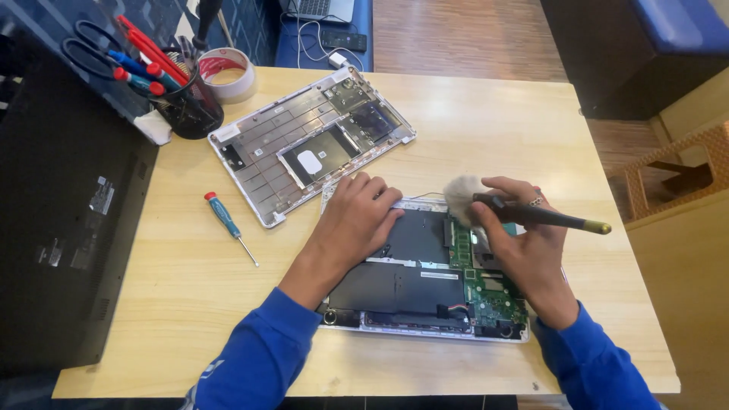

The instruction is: The person is disassembling a laptop, removing internal screws with a screwdriver, and cleaning the components with a brush.

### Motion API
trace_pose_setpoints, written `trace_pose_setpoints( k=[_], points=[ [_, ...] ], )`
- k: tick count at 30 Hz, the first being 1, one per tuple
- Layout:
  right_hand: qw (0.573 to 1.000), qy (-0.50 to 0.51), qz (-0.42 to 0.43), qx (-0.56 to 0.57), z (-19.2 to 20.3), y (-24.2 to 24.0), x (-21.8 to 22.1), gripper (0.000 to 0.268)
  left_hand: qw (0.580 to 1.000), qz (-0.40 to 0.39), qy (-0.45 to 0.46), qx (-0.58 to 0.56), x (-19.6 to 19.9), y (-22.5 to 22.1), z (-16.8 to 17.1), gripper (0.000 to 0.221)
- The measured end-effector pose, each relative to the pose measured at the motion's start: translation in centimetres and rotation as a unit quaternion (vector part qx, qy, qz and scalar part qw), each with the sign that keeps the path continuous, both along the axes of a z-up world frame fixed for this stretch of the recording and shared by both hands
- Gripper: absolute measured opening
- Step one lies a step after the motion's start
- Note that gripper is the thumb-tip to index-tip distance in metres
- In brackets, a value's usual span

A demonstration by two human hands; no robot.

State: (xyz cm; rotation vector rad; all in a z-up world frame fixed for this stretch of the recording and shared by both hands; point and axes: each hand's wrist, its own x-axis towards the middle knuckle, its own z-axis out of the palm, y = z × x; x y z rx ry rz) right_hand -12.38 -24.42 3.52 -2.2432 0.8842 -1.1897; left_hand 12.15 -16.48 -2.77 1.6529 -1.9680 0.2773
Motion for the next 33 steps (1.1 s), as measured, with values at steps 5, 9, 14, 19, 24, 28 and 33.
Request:
trace_pose_setpoints(
  k=[5,9,14,19,24,28,33],
  points=[
    [1.000,-0.008,-0.012,0.012,1.3,0.7,0.4,0.027,0.999,0.011,0.024,0.040,-0.1,0.5,1.0,0.022],
    [0.998,-0.033,-0.011,0.048,1.5,0.4,-0.1,0.015,0.997,0.025,0.047,0.057,-0.2,0.7,1.0,0.020],
    [0.998,-0.003,-0.047,0.036,0.4,-0.2,-0.5,0.006,0.996,0.045,0.053,0.055,-0.2,0.8,1.0,0.020],
    [0.996,0.024,-0.062,0.058,-0.1,-0.6,0.0,0.011,0.994,0.050,0.068,0.072,-0.2,0.9,2.0,0.018],
    [0.995,0.051,-0.079,0.015,-0.7,-0.8,-0.1,0.014,0.995,0.051,0.055,0.073,-0.3,1.1,2.1,0.018],
    [0.995,0.056,-0.087,-0.015,-0.8,-0.7,-0.5,0.016,0.995,0.052,0.048,0.074,-0.4,1.3,2.5,0.018],
    [0.994,0.090,-0.037,0.048,0.8,0.0,0.2,0.011,0.996,0.054,0.042,0.062,-0.4,1.3,2.2,0.018]
  ],
)
